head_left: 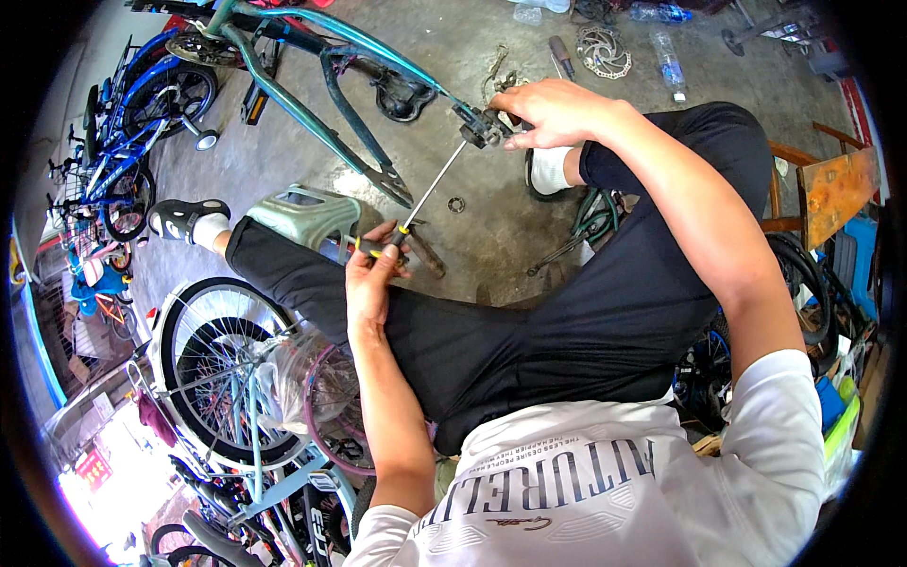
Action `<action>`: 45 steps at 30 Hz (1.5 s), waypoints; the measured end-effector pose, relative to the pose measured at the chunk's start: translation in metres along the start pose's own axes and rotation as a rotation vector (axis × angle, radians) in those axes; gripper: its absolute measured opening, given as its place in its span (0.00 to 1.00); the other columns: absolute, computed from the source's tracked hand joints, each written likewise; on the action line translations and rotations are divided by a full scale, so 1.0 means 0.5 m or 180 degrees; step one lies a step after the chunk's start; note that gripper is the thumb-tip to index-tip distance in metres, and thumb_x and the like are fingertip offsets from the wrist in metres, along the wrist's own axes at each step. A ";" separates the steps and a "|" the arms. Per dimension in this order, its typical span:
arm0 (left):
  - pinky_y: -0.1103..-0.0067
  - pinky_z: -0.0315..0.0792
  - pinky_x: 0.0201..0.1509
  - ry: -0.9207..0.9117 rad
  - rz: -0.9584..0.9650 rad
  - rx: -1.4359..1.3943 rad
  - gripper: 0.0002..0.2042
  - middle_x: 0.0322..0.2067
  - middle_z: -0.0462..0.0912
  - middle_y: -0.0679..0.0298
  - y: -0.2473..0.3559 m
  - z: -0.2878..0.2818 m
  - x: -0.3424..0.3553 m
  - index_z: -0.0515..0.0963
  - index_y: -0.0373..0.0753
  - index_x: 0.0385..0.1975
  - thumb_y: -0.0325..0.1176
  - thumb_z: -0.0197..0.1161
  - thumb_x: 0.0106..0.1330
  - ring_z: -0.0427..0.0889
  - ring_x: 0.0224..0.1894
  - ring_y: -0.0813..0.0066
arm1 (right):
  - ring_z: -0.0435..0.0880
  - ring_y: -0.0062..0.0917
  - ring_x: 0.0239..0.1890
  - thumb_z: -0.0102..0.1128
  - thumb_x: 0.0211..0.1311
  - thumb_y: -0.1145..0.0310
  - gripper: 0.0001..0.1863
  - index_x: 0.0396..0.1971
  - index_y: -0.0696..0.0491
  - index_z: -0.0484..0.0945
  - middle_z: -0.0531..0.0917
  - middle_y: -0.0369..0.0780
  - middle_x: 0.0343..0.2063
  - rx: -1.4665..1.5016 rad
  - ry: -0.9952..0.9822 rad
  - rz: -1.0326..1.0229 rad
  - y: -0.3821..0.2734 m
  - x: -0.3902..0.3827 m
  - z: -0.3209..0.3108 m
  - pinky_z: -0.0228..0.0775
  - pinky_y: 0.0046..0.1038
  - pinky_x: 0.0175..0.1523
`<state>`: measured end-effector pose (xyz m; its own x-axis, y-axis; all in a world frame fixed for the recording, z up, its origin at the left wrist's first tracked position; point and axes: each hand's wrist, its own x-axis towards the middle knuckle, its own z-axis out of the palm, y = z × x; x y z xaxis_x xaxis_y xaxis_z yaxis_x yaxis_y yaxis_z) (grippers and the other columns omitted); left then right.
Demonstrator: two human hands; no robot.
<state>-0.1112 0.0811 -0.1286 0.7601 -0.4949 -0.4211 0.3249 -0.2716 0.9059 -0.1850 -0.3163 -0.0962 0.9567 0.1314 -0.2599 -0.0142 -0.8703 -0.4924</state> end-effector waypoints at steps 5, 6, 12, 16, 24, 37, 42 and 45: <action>0.69 0.76 0.54 0.1172 0.2170 0.3083 0.22 0.47 0.85 0.61 0.025 0.024 -0.001 0.84 0.44 0.51 0.22 0.74 0.54 0.83 0.49 0.58 | 0.83 0.47 0.51 0.70 0.59 0.54 0.31 0.59 0.54 0.73 0.84 0.47 0.46 -0.0089 0.0188 -0.0170 -0.006 0.005 -0.004 0.75 0.46 0.52; 0.69 0.76 0.54 0.1253 0.2222 0.3189 0.22 0.48 0.84 0.62 0.028 0.029 -0.004 0.84 0.44 0.52 0.23 0.74 0.54 0.83 0.49 0.58 | 0.83 0.46 0.51 0.71 0.59 0.55 0.32 0.59 0.54 0.73 0.85 0.47 0.46 -0.0110 0.0132 -0.0147 -0.009 0.003 -0.013 0.75 0.45 0.52; 0.67 0.75 0.55 0.1354 0.2251 0.3370 0.22 0.48 0.84 0.60 0.035 0.038 -0.015 0.84 0.43 0.53 0.23 0.73 0.56 0.82 0.50 0.58 | 0.84 0.41 0.49 0.73 0.57 0.57 0.32 0.60 0.52 0.72 0.85 0.43 0.45 -0.0492 0.0405 -0.0579 -0.003 0.007 -0.014 0.73 0.42 0.53; 0.67 0.75 0.54 0.1348 0.2306 0.3307 0.22 0.47 0.84 0.60 0.034 0.038 -0.012 0.84 0.43 0.52 0.23 0.73 0.55 0.82 0.49 0.57 | 0.83 0.36 0.50 0.74 0.57 0.59 0.33 0.61 0.52 0.72 0.84 0.42 0.45 -0.0354 0.0336 -0.0487 -0.008 0.002 -0.010 0.68 0.38 0.57; 0.68 0.76 0.54 0.1388 0.2264 0.3277 0.20 0.46 0.84 0.59 0.035 0.040 -0.014 0.84 0.41 0.50 0.22 0.73 0.55 0.83 0.48 0.57 | 0.82 0.33 0.48 0.72 0.56 0.65 0.23 0.50 0.55 0.74 0.83 0.40 0.40 -0.0693 0.0337 -0.0484 -0.024 0.017 -0.003 0.66 0.35 0.58; 0.70 0.78 0.51 0.1386 0.2276 0.2977 0.18 0.44 0.84 0.57 0.031 0.048 -0.007 0.84 0.39 0.49 0.20 0.72 0.57 0.84 0.46 0.58 | 0.82 0.31 0.45 0.68 0.58 0.64 0.22 0.50 0.55 0.74 0.82 0.38 0.36 -0.1135 0.1294 -0.1105 0.013 0.010 0.046 0.69 0.34 0.54; 0.69 0.77 0.52 0.1410 0.2239 0.2937 0.17 0.45 0.83 0.55 0.026 0.045 -0.010 0.82 0.38 0.50 0.21 0.71 0.59 0.84 0.47 0.55 | 0.86 0.36 0.42 0.73 0.56 0.58 0.40 0.67 0.50 0.67 0.83 0.43 0.44 0.0655 0.0036 0.0026 -0.008 -0.028 -0.034 0.77 0.39 0.47; 0.68 0.77 0.54 0.1398 0.2203 0.2838 0.17 0.47 0.83 0.54 0.019 0.044 -0.006 0.81 0.37 0.50 0.22 0.70 0.60 0.84 0.48 0.54 | 0.84 0.41 0.49 0.74 0.54 0.58 0.39 0.65 0.52 0.69 0.83 0.44 0.45 0.0252 0.0093 -0.0061 0.014 -0.027 -0.026 0.75 0.41 0.52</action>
<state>-0.1226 0.0618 -0.1197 0.8022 -0.4850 0.3482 -0.5962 -0.6193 0.5109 -0.1943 -0.3302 -0.0853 0.9650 0.1329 -0.2259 -0.0175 -0.8273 -0.5615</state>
